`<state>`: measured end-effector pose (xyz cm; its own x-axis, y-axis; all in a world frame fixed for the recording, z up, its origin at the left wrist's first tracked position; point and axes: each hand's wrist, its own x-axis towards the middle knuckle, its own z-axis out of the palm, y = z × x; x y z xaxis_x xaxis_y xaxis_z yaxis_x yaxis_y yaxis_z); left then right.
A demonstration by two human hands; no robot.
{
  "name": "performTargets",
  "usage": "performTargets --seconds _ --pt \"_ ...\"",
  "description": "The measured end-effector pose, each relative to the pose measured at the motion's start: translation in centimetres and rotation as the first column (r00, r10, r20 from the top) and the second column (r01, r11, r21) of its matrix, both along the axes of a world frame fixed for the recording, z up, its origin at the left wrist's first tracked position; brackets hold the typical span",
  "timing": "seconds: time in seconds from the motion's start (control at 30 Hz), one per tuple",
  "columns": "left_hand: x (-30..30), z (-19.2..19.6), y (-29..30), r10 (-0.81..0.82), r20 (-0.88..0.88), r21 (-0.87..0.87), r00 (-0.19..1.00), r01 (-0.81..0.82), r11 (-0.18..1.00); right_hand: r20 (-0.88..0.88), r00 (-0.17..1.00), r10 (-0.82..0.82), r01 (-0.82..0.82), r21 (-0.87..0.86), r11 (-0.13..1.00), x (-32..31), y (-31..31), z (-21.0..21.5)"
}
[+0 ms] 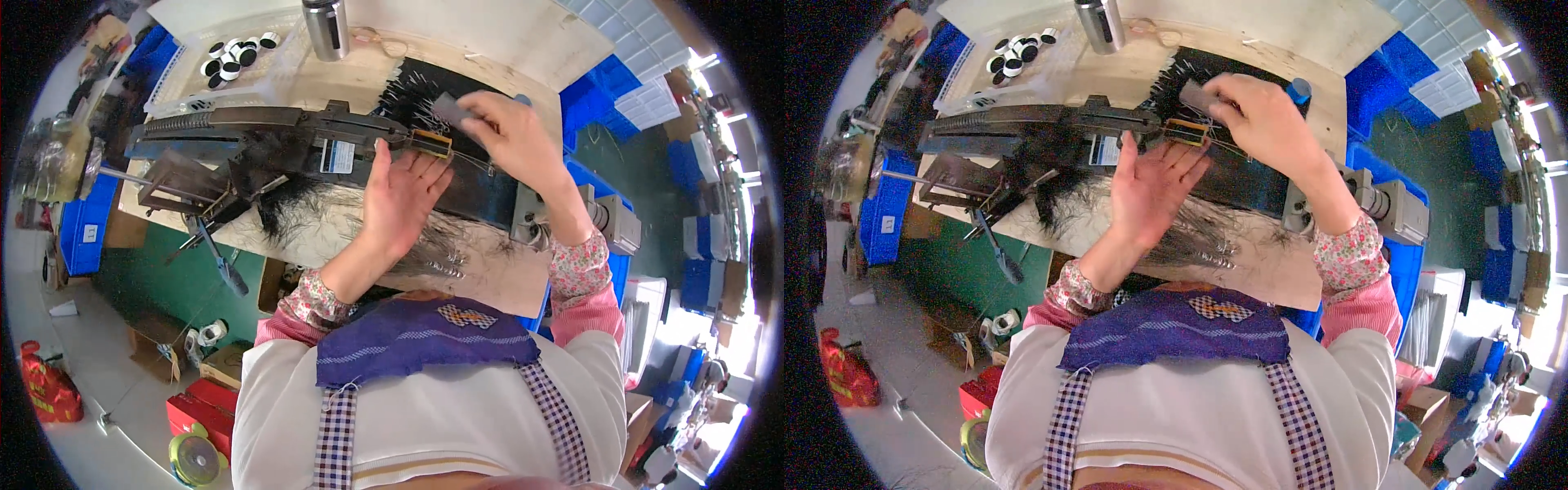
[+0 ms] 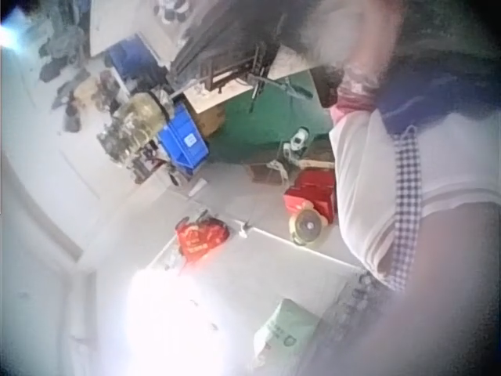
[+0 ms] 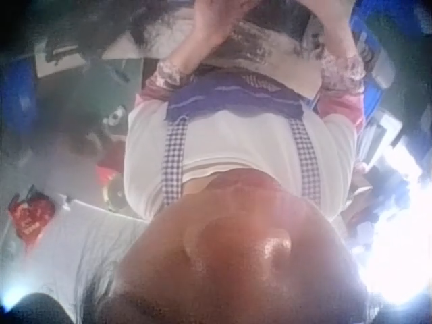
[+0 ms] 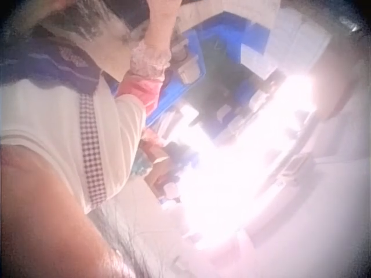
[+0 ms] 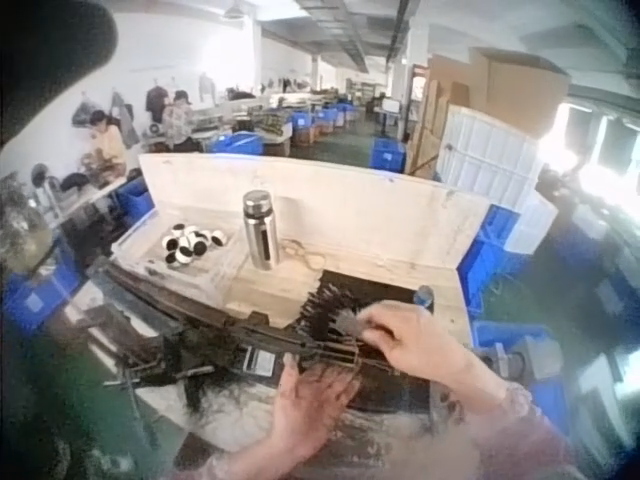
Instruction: Feeding bristle bundles and metal pins into a specialized manual assembly machine to manufacture brushes.
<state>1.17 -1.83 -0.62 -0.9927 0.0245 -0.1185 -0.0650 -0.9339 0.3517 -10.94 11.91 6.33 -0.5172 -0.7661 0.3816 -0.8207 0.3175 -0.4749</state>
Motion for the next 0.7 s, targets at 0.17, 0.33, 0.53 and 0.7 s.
performTargets --seconds 0.17,0.33,0.53,0.7 --pt "0.3 0.1 0.0 0.062 0.003 0.016 0.998 -0.062 0.998 -0.191 0.964 -0.185 0.239 0.314 0.919 4.7 -0.5 0.4" --pt "0.3 1.3 -0.6 0.064 0.121 -0.017 0.991 -0.063 0.998 -0.249 0.960 -0.130 0.231 0.440 0.868 5.6 -2.3 0.1" --pt "-0.2 1.5 -0.4 0.028 0.153 -0.055 0.988 -0.020 0.998 -0.371 0.925 -0.076 0.230 0.391 0.891 5.0 -2.0 -1.4" --pt "-0.2 -0.5 1.5 0.140 0.199 -0.225 0.970 -0.094 0.970 0.063 0.975 -0.211 0.179 0.336 0.925 8.9 3.4 -3.7"
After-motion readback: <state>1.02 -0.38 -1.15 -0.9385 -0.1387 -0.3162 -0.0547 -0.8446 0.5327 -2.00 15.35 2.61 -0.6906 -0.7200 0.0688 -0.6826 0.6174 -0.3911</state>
